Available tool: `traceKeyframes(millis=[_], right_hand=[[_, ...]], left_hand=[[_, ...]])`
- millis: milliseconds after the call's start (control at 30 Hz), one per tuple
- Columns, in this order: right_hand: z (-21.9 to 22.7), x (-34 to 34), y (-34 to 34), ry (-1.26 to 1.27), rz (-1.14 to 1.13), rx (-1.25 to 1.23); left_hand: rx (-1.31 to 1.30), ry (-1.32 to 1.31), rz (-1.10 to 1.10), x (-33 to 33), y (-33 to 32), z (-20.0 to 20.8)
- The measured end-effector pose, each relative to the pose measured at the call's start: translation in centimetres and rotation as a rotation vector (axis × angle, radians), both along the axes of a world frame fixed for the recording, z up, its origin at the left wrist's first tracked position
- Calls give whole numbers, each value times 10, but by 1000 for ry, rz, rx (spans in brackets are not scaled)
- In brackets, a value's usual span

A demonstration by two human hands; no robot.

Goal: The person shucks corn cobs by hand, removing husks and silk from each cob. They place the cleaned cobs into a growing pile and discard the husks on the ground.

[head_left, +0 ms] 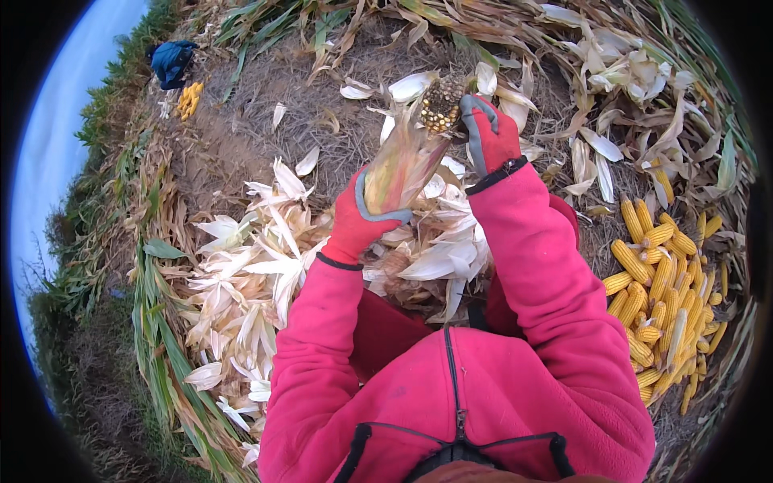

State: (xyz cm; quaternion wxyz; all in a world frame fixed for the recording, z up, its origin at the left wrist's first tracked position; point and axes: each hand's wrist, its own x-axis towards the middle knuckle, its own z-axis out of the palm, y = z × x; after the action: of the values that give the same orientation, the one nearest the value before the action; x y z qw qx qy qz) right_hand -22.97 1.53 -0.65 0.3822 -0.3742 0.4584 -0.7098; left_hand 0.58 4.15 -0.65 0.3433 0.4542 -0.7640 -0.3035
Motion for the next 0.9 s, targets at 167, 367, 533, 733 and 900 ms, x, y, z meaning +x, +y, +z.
traceKeyframes(millis=[167, 367, 533, 733, 900], right_hand=[[2, -7, 4, 35, 101, 89], [-23, -13, -8, -37, 116, 11], [-21, 9, -9, -459, 83, -6], [-47, 20, -21, -1104, 441, 70], [-34, 39, -5, -1309, 703, -57]], left_hand=[[-34, -24, -14, 4, -1, 6], [-230, -118, 50, 4, 1, 15], [-365, -216, 153, 6, -6, 5], [-320, -151, 173, -5, -26, 0], [-157, 167, 144, -20, -29, -17]])
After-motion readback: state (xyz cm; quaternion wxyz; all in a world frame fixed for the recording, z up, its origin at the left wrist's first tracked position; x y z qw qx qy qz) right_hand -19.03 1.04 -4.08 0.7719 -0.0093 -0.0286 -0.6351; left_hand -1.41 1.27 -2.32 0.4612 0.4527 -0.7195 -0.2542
